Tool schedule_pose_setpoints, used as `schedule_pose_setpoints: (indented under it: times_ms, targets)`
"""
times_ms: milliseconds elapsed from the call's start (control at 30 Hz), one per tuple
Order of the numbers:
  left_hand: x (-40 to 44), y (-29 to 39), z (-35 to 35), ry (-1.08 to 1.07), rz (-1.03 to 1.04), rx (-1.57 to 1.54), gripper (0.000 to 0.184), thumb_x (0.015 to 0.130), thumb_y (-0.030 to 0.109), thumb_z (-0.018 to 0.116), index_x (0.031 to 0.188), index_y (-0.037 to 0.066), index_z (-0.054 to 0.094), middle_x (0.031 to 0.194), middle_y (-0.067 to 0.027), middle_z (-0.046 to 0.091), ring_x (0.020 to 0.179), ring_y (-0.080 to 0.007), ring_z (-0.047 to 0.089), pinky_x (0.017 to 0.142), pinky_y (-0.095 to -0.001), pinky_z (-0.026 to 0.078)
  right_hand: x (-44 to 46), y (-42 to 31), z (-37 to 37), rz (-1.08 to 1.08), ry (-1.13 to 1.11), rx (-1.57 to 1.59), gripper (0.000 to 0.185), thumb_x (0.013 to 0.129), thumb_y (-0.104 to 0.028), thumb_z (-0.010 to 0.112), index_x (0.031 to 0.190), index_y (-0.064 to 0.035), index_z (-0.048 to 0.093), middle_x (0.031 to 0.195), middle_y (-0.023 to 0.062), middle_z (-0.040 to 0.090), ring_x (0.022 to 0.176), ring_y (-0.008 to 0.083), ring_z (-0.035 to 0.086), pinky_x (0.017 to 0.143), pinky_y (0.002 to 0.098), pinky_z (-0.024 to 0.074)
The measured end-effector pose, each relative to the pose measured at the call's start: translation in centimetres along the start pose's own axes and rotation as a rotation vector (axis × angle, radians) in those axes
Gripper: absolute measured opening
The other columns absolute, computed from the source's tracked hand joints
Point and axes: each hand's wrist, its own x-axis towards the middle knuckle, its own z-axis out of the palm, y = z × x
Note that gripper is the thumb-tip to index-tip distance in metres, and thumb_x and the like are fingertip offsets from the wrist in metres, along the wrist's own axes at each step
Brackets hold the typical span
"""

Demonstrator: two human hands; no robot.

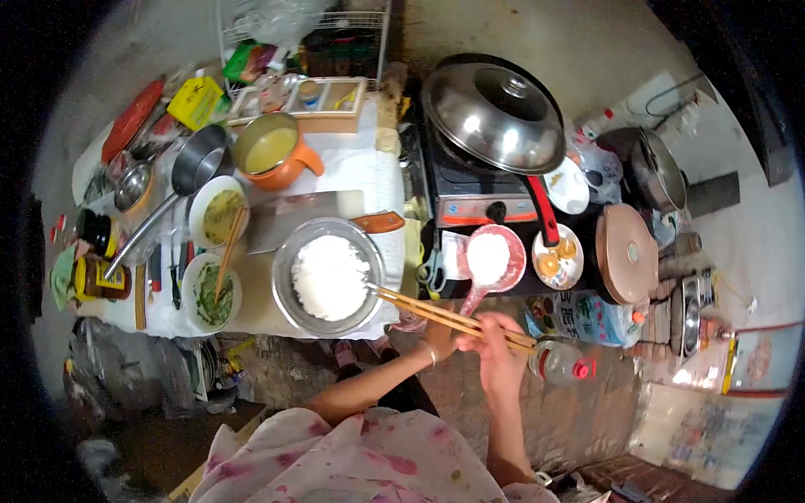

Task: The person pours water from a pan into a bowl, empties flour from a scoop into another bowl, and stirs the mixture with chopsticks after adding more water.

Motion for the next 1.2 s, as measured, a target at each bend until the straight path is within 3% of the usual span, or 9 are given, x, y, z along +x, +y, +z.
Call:
schedule_pose_setpoints:
  times_ms: [133,200,267,333,400,533,733,1100,1200]
  targets:
    - [-6.9,-1.3,-5.0,-0.366,0.144,-0.335,0.05,0.075,0.034,0.063,0.113,0.005,0.048,0.096,-0.0167,0.059,0.09,-0.0307,0.057,0.077,-0.0382,0.045,1.6,0.0,5.8,-0.116,-0.275,-0.317,0.014,0.086,-0.005,0.053,0.092,0.0075,0.056,0.078,0.0143,0.061,0.063,0.0183,0.063,0.057,0.0275,0.0533]
    - [-10.0,-0.4,-11.2,-0.472,0.159,-0.499,0.032,0.081,0.025,0.061,0.101,0.001,0.055,0.09,-0.0134,0.06,0.081,-0.0212,0.059,0.074,-0.0299,0.046,2.2,0.6,8.1,-0.074,-0.344,-0.357,0.014,0.085,-0.004,0.054,0.089,0.0083,0.058,0.074,0.0135,0.062,0.064,0.0178,0.063,0.057,0.0256,0.0528]
    - [-12.4,-0.3,-16.4,-0.442,0.28,-0.47,0.025,0.085,0.023,0.058,0.096,0.0,0.057,0.084,-0.0085,0.061,0.075,-0.0145,0.058,0.066,-0.0266,0.046,2.8,1.4,9.7,-0.085,-0.398,-0.374,0.014,0.085,-0.005,0.054,0.088,0.0081,0.058,0.073,0.0125,0.062,0.063,0.0174,0.063,0.056,0.0243,0.0522]
    - [-14.9,-1.4,-19.4,-0.413,0.085,-0.615,0.022,0.085,0.021,0.057,0.082,-0.001,0.057,0.071,-0.0051,0.06,0.065,-0.0106,0.055,0.058,-0.0251,0.044,3.0,1.9,10.7,-0.085,-0.443,-0.411,0.014,0.085,-0.005,0.054,0.088,0.0082,0.058,0.073,0.012,0.062,0.062,0.0165,0.063,0.055,0.0242,0.0518]
    - [-17.4,-1.8,-22.3,-0.251,-0.082,-0.893,0.024,0.086,0.016,0.055,0.071,-0.001,0.055,0.062,-0.0025,0.056,0.057,-0.0069,0.052,0.051,-0.0221,0.041,2.9,1.8,10.6,-0.11,-0.443,-0.373,0.015,0.085,-0.006,0.054,0.089,0.008,0.058,0.071,0.0108,0.061,0.061,0.0156,0.062,0.054,0.0237,0.0511]
    - [-19.2,-5.8,-23.7,0.538,-0.063,-0.756,0.026,0.087,0.014,0.055,0.065,0.001,0.05,0.052,0.0026,0.048,0.045,-0.0023,0.041,0.041,-0.02,0.033,2.4,1.5,9.6,-0.102,-0.341,-0.519,0.017,0.085,-0.009,0.056,0.088,0.0074,0.058,0.069,0.0097,0.061,0.057,0.014,0.061,0.052,0.0224,0.0497]
    - [-14.5,-6.5,-24.3,0.864,-0.035,-0.942,0.017,0.086,0.011,0.054,0.075,0.004,0.045,0.054,0.0001,0.047,0.041,-0.0044,0.041,0.036,-0.0198,0.032,2.6,2.3,12.7,-0.183,-0.328,-0.495,0.018,0.084,-0.011,0.057,0.085,0.0068,0.061,0.067,0.01,0.062,0.055,0.0129,0.06,0.051,0.0217,0.0485]
    - [-13.1,-11.8,-22.2,0.778,-0.009,-0.801,0.014,0.085,0.007,0.052,0.096,0.001,0.046,0.058,-0.0044,0.053,0.043,-0.0112,0.052,0.037,-0.0203,0.039,4.9,1.1,11.9,-0.34,-0.243,-0.684,0.023,0.085,-0.015,0.055,0.076,0.0061,0.061,0.059,0.0066,0.059,0.05,0.0105,0.057,0.043,0.0214,0.0432]
    - [-13.0,-11.3,-22.3,0.76,-0.015,-0.75,0.009,0.085,0.006,0.053,0.09,0.001,0.048,0.061,-0.0056,0.054,0.046,-0.0127,0.055,0.04,-0.0221,0.043,3.6,0.6,10.7,-0.148,-0.382,-0.551,0.022,0.084,-0.013,0.055,0.075,0.0058,0.061,0.061,0.0078,0.06,0.051,0.011,0.058,0.042,0.0211,0.0425]
